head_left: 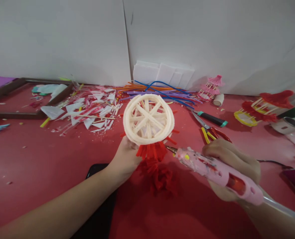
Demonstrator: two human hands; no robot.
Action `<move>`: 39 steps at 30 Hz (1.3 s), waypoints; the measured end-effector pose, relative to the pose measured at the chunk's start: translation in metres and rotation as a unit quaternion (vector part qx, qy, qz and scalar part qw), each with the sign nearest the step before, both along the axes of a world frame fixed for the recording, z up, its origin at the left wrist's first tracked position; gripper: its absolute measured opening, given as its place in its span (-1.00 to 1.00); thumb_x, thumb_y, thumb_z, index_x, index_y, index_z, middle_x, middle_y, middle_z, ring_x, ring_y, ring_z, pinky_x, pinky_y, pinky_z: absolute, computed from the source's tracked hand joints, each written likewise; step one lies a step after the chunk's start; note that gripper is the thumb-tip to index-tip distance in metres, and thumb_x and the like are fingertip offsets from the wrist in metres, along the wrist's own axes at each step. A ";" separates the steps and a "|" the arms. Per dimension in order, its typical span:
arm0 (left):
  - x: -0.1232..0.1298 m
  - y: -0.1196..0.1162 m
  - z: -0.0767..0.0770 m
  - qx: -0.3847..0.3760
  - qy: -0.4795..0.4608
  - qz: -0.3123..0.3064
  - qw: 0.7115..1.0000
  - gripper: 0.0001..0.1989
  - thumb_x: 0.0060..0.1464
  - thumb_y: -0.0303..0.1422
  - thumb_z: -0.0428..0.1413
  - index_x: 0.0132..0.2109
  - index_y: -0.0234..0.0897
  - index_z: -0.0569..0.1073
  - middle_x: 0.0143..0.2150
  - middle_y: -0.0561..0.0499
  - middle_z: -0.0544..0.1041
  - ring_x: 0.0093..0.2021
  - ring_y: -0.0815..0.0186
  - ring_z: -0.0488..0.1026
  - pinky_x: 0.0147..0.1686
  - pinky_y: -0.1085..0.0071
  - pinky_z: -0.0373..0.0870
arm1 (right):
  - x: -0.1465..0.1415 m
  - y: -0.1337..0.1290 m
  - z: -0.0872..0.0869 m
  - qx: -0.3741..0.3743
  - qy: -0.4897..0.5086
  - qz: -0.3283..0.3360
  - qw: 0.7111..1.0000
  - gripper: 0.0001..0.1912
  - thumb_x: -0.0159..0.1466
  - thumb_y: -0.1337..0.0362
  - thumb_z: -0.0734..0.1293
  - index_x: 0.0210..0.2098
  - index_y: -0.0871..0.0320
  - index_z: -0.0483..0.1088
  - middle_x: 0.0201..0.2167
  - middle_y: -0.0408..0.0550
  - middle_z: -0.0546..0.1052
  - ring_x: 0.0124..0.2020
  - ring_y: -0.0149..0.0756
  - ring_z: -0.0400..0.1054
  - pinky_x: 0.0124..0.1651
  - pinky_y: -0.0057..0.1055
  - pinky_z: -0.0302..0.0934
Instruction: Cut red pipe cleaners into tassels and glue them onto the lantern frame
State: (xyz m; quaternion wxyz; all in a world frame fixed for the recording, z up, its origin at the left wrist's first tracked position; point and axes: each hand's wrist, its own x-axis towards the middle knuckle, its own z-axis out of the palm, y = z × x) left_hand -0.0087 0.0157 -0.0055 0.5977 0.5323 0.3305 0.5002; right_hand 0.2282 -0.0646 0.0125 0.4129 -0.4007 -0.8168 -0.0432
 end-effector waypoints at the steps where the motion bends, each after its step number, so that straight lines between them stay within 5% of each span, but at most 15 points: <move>1: 0.000 0.000 0.001 0.001 -0.001 0.003 1.000 -0.42 -0.26 -0.37 0.42 0.01 -0.23 0.55 -0.05 -0.15 0.64 0.15 -0.06 0.47 0.17 0.11 0.39 | 0.002 -0.001 -0.001 0.001 -0.002 -0.001 1.000 -0.84 0.26 0.31 0.25 -0.16 0.18 0.36 -0.34 0.03 0.47 -0.34 -0.20 0.40 -0.30 -0.23 0.32; 5: 0.001 -0.001 0.005 -0.002 0.004 0.014 1.000 -0.41 -0.25 -0.35 0.42 0.02 -0.23 0.54 -0.07 -0.15 0.65 0.15 -0.06 0.47 0.18 0.11 0.39 | 0.009 -0.002 -0.005 0.002 0.006 -0.017 1.000 -0.74 0.24 0.34 0.31 -0.06 0.20 0.40 -0.21 0.09 0.51 -0.20 -0.11 0.46 -0.16 -0.17 0.36; 21: 0.000 -0.003 0.002 -0.007 0.007 -0.003 1.000 -0.36 -0.19 -0.31 0.42 0.10 -0.27 0.51 -0.11 -0.18 0.67 0.15 -0.07 0.48 0.23 0.04 0.33 | 0.003 0.006 -0.006 0.049 0.018 -0.040 0.998 -0.77 0.10 0.46 0.32 -0.22 0.20 0.36 -0.37 0.02 0.43 -0.37 -0.19 0.36 -0.34 -0.22 0.28; 39: 0.000 -0.002 -0.002 -0.003 -0.002 0.002 1.000 -0.55 -0.20 -0.35 0.42 -0.08 -0.26 0.60 -0.11 -0.17 0.66 0.24 -0.05 0.39 0.31 0.05 0.19 | 0.004 0.005 -0.005 0.029 0.010 -0.053 0.998 -0.75 0.06 0.47 0.31 -0.26 0.12 0.30 -0.43 -0.04 0.37 -0.42 -0.20 0.30 -0.40 -0.24 0.23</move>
